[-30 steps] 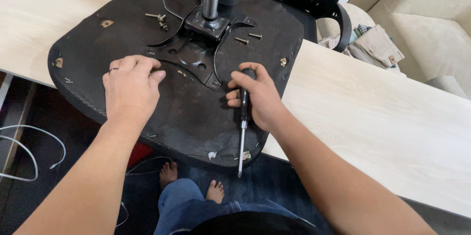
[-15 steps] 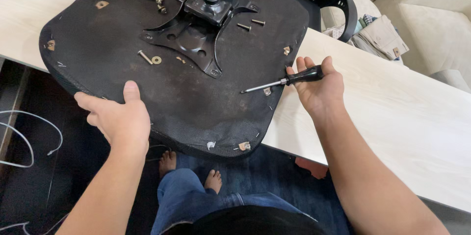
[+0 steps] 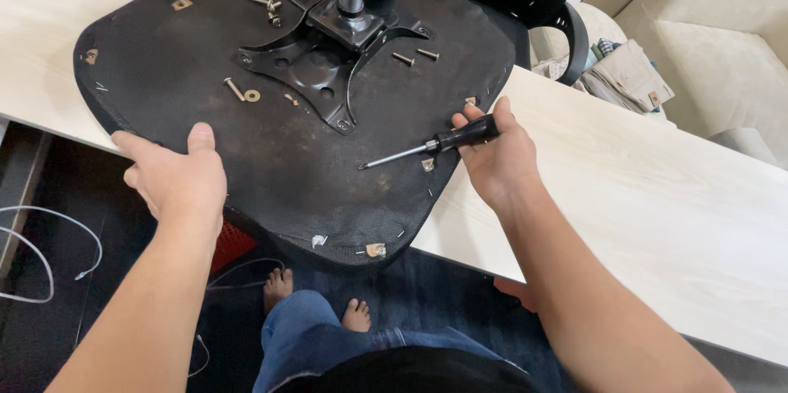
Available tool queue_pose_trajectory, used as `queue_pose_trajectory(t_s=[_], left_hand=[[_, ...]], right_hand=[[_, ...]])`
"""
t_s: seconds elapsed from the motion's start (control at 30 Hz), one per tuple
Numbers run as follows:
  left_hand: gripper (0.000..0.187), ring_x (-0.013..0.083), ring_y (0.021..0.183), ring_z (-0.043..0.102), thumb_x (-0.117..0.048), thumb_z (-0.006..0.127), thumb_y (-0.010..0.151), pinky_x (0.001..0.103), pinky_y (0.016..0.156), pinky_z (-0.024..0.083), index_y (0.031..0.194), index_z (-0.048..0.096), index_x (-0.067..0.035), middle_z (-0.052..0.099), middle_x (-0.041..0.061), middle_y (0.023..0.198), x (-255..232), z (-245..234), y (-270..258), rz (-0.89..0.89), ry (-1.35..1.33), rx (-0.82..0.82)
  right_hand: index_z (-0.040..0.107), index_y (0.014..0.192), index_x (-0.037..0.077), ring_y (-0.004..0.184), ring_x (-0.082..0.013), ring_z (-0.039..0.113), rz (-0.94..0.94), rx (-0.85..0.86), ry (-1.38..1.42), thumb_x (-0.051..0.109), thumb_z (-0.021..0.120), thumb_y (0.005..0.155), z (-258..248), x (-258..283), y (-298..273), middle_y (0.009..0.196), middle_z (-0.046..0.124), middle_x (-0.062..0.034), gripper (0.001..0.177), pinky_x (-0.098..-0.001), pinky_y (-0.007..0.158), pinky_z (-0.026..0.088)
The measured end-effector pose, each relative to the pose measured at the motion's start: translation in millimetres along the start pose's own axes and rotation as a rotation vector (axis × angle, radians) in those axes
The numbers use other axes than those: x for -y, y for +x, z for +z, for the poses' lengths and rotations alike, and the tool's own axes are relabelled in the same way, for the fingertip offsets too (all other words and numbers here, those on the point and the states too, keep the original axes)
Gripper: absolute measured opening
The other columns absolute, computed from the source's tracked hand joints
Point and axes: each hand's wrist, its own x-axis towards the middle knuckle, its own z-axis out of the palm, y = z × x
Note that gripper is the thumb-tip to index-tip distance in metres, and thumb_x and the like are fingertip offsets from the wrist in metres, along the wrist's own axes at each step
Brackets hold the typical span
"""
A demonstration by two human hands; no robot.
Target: The person uses a screwdriver to tighten screws into the underside of an overturned office chair seat, securing the central gas-lift mechanism. The person works on multiple screw locations around the metal bracket.
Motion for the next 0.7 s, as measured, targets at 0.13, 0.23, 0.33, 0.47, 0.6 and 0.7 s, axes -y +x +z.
queue_pose_trajectory(t_s=[0.13, 0.23, 0.33, 0.47, 0.6, 0.7], left_hand=[[0.101, 0.0444, 0.139, 0.041, -0.032, 0.073, 0.095, 0.049, 0.112, 0.04, 0.161, 0.004, 0.001, 0.028, 0.031, 0.155, -7.7, -3.5, 4.7, 0.02, 0.001, 0.002], [0.099, 0.0488, 0.146, 0.021, -0.025, 0.077, 0.089, 0.058, 0.114, 0.025, 0.156, 0.01, 0.005, 0.017, 0.035, 0.158, -14.9, -2.0, 9.3, 0.233, 0.186, -0.092], [0.084, 0.0525, 0.149, 0.011, -0.013, 0.075, 0.086, 0.062, 0.116, 0.012, 0.154, 0.028, 0.004, 0.014, 0.041, 0.159, -18.4, 4.8, 7.0, 0.611, 0.317, -0.155], [0.069, 0.0515, 0.15, 0.011, -0.009, 0.072, 0.085, 0.063, 0.116, 0.01, 0.147, 0.042, 0.001, 0.017, 0.038, 0.159, -30.6, 30.0, -1.3, 0.769, 0.304, -0.029], [0.058, 0.0466, 0.15, 0.022, -0.009, 0.07, 0.087, 0.061, 0.118, 0.019, 0.142, 0.052, -0.001, 0.031, 0.031, 0.158, -30.2, 48.3, -14.7, 1.004, 0.197, 0.009], [0.043, 0.0402, 0.145, 0.035, -0.014, 0.073, 0.088, 0.06, 0.113, 0.028, 0.13, 0.061, -0.009, 0.047, 0.017, 0.15, -24.0, 59.8, -28.2, 1.062, 0.119, 0.162]], right_hand=[[0.043, 0.137, -0.003, 0.124, -0.0318, 0.058, 0.022, -0.017, -0.082, 0.042, 0.044, 0.104, 16.1, 0.8, -8.3, 0.126, 0.057, -0.0145, 0.057, -0.0514, 0.115, 0.036], [0.041, 0.136, -0.001, 0.119, -0.033, 0.06, 0.023, -0.018, -0.107, 0.041, 0.046, 0.102, 29.3, -1.7, -11.7, 0.124, 0.057, -0.0156, 0.053, -0.0528, 0.113, 0.04], [0.039, 0.135, -0.002, 0.116, -0.0328, 0.062, 0.032, -0.019, -0.104, 0.039, 0.047, 0.103, 41.2, -7.3, -13.1, 0.124, 0.057, -0.0172, 0.053, -0.0518, 0.111, 0.046], [0.039, 0.136, -0.006, 0.112, -0.0309, 0.063, 0.022, -0.005, -0.142, 0.039, 0.049, 0.103, 48.0, -12.6, -12.7, 0.124, 0.057, -0.0185, 0.056, -0.0498, 0.106, 0.051], [0.039, 0.137, -0.01, 0.114, -0.0316, 0.064, 0.029, 0.015, -0.159, 0.04, 0.048, 0.104, 46.2, -12.0, -9.6, 0.125, 0.057, -0.0205, 0.061, -0.0488, 0.107, 0.052], [0.037, 0.134, -0.008, 0.118, -0.0338, 0.066, 0.034, -0.017, -0.17, 0.04, 0.048, 0.103, 47.3, -11.9, -6.9, 0.125, 0.057, -0.0206, 0.059, -0.0506, 0.108, 0.052]])
